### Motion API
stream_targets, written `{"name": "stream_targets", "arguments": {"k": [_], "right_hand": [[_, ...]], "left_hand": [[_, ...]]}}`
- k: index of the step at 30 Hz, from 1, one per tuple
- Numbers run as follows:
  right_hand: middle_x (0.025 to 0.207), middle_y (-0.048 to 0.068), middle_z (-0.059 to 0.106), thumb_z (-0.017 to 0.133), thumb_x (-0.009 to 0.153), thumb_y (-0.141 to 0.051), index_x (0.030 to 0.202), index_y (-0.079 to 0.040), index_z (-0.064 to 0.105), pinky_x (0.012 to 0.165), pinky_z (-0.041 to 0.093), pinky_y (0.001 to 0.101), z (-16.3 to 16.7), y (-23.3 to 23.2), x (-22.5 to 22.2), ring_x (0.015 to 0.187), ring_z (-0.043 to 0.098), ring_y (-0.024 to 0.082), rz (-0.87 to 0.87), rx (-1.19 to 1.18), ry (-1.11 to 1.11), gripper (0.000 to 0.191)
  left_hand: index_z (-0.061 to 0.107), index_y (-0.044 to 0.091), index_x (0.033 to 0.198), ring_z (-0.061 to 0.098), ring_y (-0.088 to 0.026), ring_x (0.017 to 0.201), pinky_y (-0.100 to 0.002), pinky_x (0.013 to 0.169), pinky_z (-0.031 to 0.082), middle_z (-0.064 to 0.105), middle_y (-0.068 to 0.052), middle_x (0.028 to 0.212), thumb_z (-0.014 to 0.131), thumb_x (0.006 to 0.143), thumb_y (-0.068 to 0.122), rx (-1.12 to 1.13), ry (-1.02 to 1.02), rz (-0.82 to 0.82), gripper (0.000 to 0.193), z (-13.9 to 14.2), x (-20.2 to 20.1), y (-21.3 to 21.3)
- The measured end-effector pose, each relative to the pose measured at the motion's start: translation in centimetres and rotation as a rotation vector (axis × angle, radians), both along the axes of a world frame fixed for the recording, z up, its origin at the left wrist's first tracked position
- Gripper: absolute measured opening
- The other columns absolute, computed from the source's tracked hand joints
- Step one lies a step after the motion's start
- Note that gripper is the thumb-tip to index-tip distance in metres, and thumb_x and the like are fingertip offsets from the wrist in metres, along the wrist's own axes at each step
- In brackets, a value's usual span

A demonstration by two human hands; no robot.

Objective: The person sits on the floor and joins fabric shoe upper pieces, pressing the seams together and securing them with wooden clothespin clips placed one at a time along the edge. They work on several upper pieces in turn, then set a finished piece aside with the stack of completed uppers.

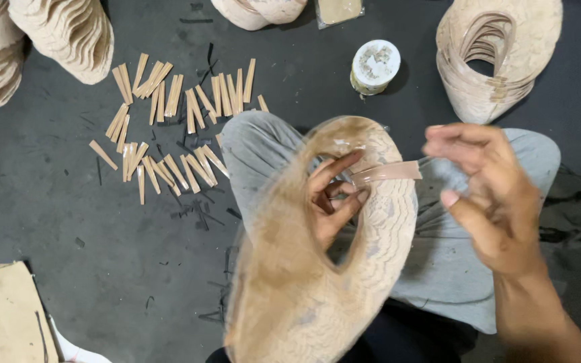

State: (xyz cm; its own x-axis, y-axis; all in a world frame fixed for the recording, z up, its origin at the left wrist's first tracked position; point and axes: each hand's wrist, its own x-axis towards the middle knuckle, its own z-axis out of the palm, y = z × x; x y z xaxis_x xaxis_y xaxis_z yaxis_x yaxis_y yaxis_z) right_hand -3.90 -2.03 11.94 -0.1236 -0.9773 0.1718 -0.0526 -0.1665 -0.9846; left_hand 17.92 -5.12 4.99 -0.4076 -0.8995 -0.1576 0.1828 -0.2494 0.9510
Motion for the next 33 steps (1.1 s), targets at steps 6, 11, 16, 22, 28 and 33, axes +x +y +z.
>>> {"name": "stream_targets", "arguments": {"k": [6, 11, 16, 22, 28, 33], "right_hand": [[0.099, 0.007, 0.075, 0.083, 0.084, -0.004, 0.102, -0.005, 0.077, 0.071, 0.056, 0.0257, 0.0, -0.5, 2.1, 0.082, 0.07, 0.012, -0.152, 0.133, 0.58, 0.019], [0.094, 0.008, 0.075, 0.086, 0.075, -0.008, 0.09, -0.005, 0.075, 0.069, 0.056, 0.0271, 0.4, 0.6, 3.8, 0.082, 0.071, 0.016, -0.001, -0.031, 0.731, 0.019], [0.101, 0.008, 0.076, 0.08, 0.083, -0.004, 0.098, -0.001, 0.072, 0.078, 0.059, 0.0255, 0.8, 1.1, 4.6, 0.091, 0.076, 0.015, -0.046, 0.054, 0.483, 0.018], [0.092, 0.01, 0.076, 0.083, 0.086, -0.006, 0.093, 0.002, 0.072, 0.066, 0.056, 0.0272, 0.5, 0.4, 4.5, 0.081, 0.075, 0.017, -0.143, -0.023, 0.782, 0.015], [0.095, 0.01, 0.076, 0.082, 0.087, -0.005, 0.093, 0.001, 0.072, 0.071, 0.058, 0.0254, 0.3, -0.1, 4.4, 0.086, 0.076, 0.017, -0.168, 0.035, 0.674, 0.013], [0.091, 0.011, 0.075, 0.084, 0.085, -0.005, 0.092, 0.002, 0.072, 0.067, 0.056, 0.0251, 0.1, -0.6, 4.3, 0.078, 0.074, 0.015, -0.193, 0.071, 0.661, 0.015]], "left_hand": [[0.064, -0.006, 0.133, 0.067, -0.018, 0.122, -0.026, 0.091, 0.057, 0.059, -0.009, 0.138, 0.068, 0.096, -0.011, -0.12, -0.012, 0.135, 0.038, -0.6, -0.1, 0.0], [0.067, -0.007, 0.128, 0.067, -0.016, 0.118, -0.027, 0.088, 0.057, 0.063, -0.01, 0.133, 0.068, 0.094, -0.01, -0.196, -0.077, 0.173, 0.034, -1.5, 0.9, 0.0], [0.068, -0.006, 0.125, 0.066, -0.013, 0.115, -0.025, 0.093, 0.057, 0.068, -0.009, 0.133, 0.076, 0.093, -0.005, -0.326, -0.145, 0.218, 0.032, -1.5, 0.7, 0.2], [0.074, -0.006, 0.121, 0.068, -0.012, 0.104, -0.027, 0.087, 0.058, 0.073, -0.012, 0.118, 0.078, 0.098, -0.004, -0.262, -0.092, 0.268, 0.024, -1.8, 0.5, 0.1], [0.071, -0.004, 0.12, 0.074, -0.014, 0.099, -0.026, 0.082, 0.063, 0.075, -0.011, 0.118, 0.075, 0.093, -0.004, -0.304, -0.211, 0.283, 0.028, -1.2, 0.5, 0.4], [0.07, -0.005, 0.12, 0.073, -0.014, 0.099, -0.026, 0.082, 0.062, 0.074, -0.011, 0.118, 0.073, 0.093, -0.005, -0.316, -0.215, 0.322, 0.027, -0.9, 0.0, 0.6]]}}
